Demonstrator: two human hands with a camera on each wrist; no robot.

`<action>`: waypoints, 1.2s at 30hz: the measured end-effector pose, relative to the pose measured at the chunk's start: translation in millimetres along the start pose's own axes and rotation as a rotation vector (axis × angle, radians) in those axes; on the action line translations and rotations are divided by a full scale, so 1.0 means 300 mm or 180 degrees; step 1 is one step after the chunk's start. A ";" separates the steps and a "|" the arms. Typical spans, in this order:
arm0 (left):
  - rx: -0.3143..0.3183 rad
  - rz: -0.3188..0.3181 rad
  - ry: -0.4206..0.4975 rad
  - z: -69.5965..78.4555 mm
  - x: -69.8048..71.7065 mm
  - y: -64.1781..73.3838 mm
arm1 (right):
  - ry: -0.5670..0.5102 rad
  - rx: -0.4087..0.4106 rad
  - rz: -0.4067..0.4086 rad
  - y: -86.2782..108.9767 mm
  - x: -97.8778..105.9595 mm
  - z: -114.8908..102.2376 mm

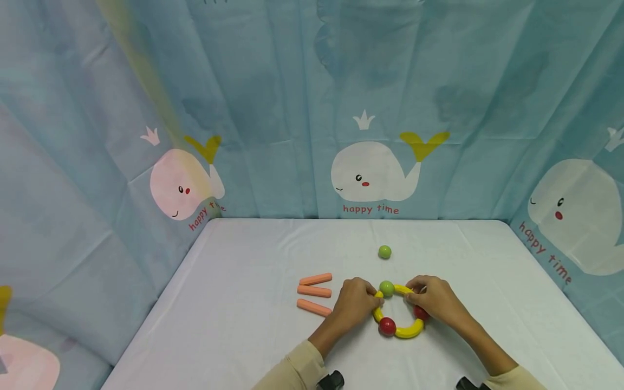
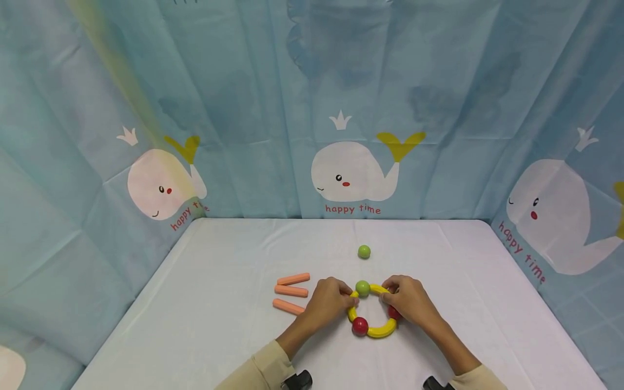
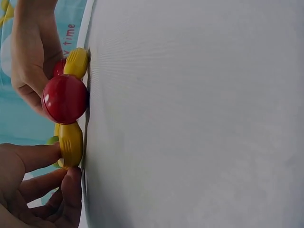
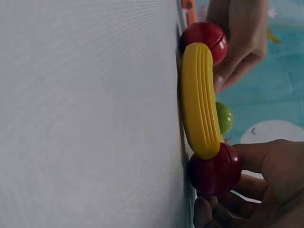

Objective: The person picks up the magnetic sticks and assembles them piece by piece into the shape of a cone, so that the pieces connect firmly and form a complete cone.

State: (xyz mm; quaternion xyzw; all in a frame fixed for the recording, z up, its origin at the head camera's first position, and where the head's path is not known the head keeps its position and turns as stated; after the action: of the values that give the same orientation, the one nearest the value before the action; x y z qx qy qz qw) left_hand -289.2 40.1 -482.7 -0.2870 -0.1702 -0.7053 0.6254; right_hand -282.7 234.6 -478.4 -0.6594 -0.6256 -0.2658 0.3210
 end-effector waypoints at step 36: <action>0.0120 0.0675 -0.0386 -0.196 0.323 -0.047 | 0.0079 -0.0163 -0.0072 0.011 0.025 0.034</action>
State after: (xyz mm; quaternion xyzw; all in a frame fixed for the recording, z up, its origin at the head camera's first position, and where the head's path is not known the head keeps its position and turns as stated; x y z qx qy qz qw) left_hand -319.6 -68.8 -466.9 -0.3338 -0.1897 -0.6132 0.6904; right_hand -279.4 247.2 -479.5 -0.6569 -0.6221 -0.2935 0.3087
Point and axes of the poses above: each hand's wrist, its own y-axis away from the middle knuckle, its own x-axis out of the back of the hand, z = x × y, the point moved 8 cm from there along -y, towards the middle knuckle, and after that the axes turned 9 degrees about z, right-handed, at the moved point
